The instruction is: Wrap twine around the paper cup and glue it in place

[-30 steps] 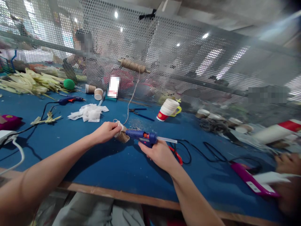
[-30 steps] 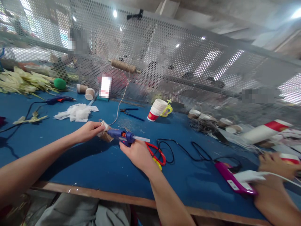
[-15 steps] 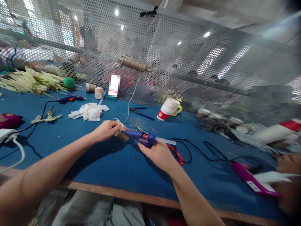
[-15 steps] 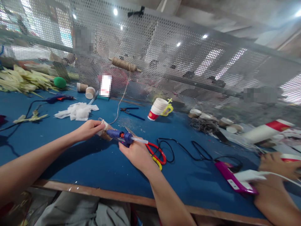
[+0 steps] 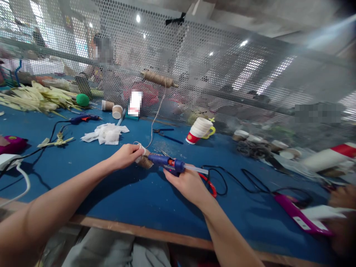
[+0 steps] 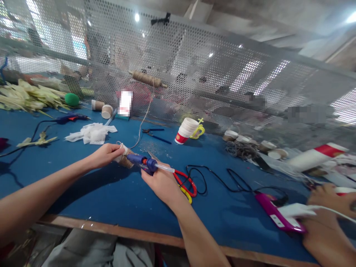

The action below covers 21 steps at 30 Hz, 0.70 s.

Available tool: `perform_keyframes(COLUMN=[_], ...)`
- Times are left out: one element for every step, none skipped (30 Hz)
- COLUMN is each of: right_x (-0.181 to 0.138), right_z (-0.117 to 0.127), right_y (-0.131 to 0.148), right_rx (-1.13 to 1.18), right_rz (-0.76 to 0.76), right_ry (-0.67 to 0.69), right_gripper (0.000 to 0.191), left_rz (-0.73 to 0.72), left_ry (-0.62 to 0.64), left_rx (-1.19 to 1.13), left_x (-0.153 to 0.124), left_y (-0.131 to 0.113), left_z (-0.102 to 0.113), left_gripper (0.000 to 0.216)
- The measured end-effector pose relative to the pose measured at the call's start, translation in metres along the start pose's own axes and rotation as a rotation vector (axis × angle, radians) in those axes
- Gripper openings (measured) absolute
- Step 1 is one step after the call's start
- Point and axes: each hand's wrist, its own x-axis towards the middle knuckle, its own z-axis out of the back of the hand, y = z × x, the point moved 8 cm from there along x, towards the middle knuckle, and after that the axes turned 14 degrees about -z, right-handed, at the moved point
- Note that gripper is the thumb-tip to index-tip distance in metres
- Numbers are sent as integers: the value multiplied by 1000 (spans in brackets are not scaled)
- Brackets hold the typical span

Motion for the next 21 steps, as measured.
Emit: perform_keyframes(right_x=[0, 0, -1, -1, -2, -2, -3, -3, -3, -2, -1, 0, 0, 1, 1, 2, 2, 3, 3, 4, 5], right_z=[0, -1, -2, -3, -4, -5, -5, -6, -5, -4, -3, -1, 1, 2, 2, 3, 3, 3, 2, 1, -1], right_y=[0, 0, 0, 0, 0, 1, 1, 1, 1, -1, -2, -4, -5, -6, -6, -7, -8, -10, -12, -14, -17], right_rx=[5, 5, 1, -6, -14, -21, -26, -27, -21, -10, 2, 14, 29, 47, 69, 95, 124, 151, 172, 190, 207], right_rz=[1, 8, 16, 26, 36, 44, 48, 46, 32, 8, -20, -49, -74, -93, -108, -121, -138, -159, -182, -205, -228], right_ry=[5, 14, 23, 30, 37, 46, 56, 64, 70, 72, 68, 64, 62, 65, 72, 79, 87, 97, 106, 118, 129], right_gripper=[18, 18, 17, 17, 17, 16, 16, 16, 15, 14, 14, 14, 15, 16, 19, 21, 22, 24, 25, 26, 27], left_rz=[-4, -10, -17, -23, -28, -32, -34, -37, -42, -47, -54, -63, -71, -79, -86, -92, -95, -96, -98, -100, -104], left_ry=[2, 3, 3, 1, 0, -2, -3, -1, 2, 6, 11, 16, 20, 23, 27, 31, 37, 44, 50, 55, 59], left_rx=[-3, -4, -4, 0, 5, 10, 13, 13, 9, 3, -6, -15, -25, -34, -40, -45, -49, -50, -50, -47, -43], left_x=[0, 0, 0, 0, 1, 1, 1, 1, 1, 0, 0, 0, 0, -1, -1, -1, -1, -1, -2, -2, -2], left_y=[0, 0, -1, -1, -1, -1, -1, -1, -2, -2, -3, -4, -5, -6, -6, -7, -7, -8, -8, -8, -9], left_z=[0, 0, 0, 0, 0, 0, 0, 0, 0, 0, -1, -1, -1, -1, -1, -1, -1, -1, -2, -2, -2], left_gripper=[38, 38, 38, 38, 38, 38, 39, 39, 39, 39, 39, 38, 38, 38, 37, 37, 36, 36, 36, 36, 36])
